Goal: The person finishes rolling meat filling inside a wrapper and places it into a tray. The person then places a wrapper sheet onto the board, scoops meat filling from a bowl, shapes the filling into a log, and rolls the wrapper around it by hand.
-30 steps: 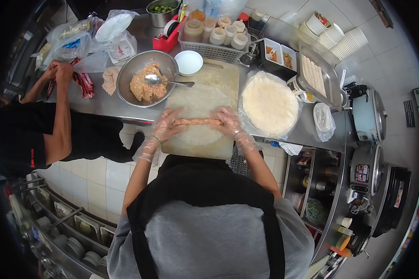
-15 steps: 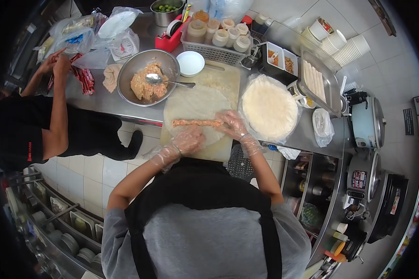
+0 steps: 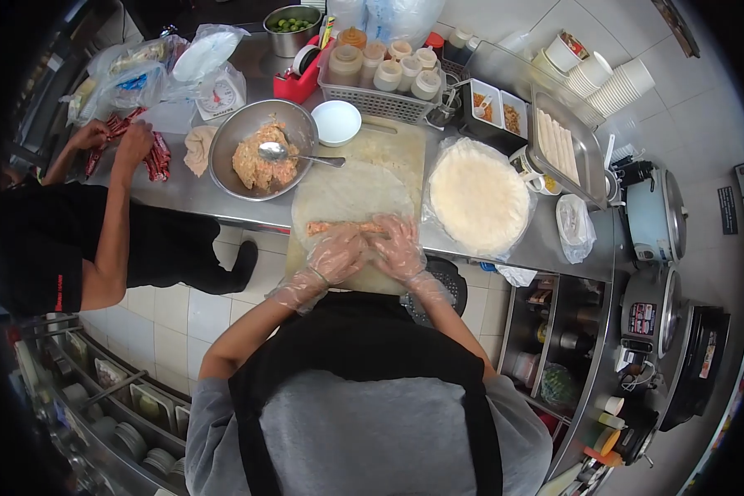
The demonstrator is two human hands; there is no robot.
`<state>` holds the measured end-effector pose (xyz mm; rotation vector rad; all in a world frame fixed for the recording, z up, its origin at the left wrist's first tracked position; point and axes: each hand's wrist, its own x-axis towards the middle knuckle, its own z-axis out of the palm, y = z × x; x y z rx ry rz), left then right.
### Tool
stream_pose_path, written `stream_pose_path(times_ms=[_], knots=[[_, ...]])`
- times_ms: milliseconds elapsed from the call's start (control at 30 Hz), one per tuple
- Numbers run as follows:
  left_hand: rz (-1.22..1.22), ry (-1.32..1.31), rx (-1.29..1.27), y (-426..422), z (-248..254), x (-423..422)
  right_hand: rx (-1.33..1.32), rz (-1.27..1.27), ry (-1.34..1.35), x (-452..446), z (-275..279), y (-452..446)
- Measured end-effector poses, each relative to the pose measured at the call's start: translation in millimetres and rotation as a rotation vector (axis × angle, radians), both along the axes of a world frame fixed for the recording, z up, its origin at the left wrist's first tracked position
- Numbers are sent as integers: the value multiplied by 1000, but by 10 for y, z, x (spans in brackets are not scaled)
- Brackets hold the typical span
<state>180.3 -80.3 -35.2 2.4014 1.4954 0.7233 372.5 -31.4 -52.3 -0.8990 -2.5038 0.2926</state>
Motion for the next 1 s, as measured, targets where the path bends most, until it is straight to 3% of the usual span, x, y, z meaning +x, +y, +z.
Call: stream_pose_path(times_ms=[67,167,267,467,600,700,800,900,1000], knots=[[77,-42,1,-29,118,-19,-66,-31,73,-46,43,49],[177,70,223,-13,-30,-164,-90,-43,141,-46,104,95],[131,-74,281,45,-265,-403,-60,-35,198,33,-12,146],[319,-428,-139,165,-325,-433,-318,-125,404,-15,-225,369],[452,-327,-223,500,-288,-459,-311,-223,511,-161,-322,600],[433,-123,-225,706,-256,-520,-109,-348,279,-161,-373,795],[430,-73,-283,873,-408,-567,254,-305,159,-330,-22,711],[411,-114,-315,1021,-643,-642,-74,73,349,-491,-89,558],[403,-223,-507,1128,-520,-652,-224,29,121,-550,-61,559]])
